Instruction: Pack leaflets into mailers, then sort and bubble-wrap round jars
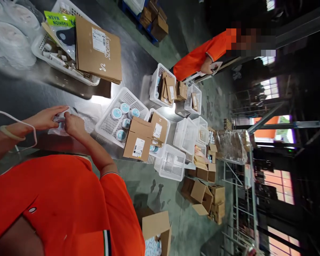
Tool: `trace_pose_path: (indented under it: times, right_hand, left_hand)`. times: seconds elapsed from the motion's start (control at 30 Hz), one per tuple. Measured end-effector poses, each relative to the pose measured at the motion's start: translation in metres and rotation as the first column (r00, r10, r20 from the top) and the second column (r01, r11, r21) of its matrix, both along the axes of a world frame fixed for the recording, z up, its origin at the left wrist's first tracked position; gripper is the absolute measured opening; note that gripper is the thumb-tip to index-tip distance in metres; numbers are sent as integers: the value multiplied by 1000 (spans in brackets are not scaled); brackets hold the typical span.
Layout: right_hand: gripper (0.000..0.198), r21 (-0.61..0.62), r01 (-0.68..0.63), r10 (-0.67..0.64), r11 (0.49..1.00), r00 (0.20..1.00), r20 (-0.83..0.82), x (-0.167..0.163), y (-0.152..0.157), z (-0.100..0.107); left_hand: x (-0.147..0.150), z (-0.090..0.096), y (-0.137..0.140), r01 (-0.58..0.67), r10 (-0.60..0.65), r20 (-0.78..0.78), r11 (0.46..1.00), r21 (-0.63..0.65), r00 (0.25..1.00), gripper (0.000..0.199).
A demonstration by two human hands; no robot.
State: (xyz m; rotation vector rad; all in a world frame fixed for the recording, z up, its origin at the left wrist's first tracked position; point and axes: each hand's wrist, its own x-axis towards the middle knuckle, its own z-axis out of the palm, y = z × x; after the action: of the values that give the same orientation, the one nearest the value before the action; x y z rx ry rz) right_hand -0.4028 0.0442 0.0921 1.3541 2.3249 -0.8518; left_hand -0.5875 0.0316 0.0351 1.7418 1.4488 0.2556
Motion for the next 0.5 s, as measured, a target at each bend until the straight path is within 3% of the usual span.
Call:
trace_pose_path:
  times: [0.1, 0.27, 0.4, 0.5]
  right_hand:
    - [33, 22, 12, -11, 1000, 999, -30, -4, -9, -6]
    - [53, 52, 76, -76, 996, 997, 4, -9, -17, -14]
    - [35, 11, 19, -19, 1000, 1000, 24, -9, -15, -7]
    - [44, -8, 90, -90, 996, 996, -2, -6, -12, 1]
  left_hand:
    - [3, 1, -1, 32, -31, 25, 999, -25, 999, 112]
    - [8, 8, -7, 59, -59, 3, 998, -29, 998, 109]
    - [14, 24, -7, 41, -42, -26, 998, -41, 999, 109]
    - [17, 35, -7, 31, -33, -23, 997, -76, 999, 114]
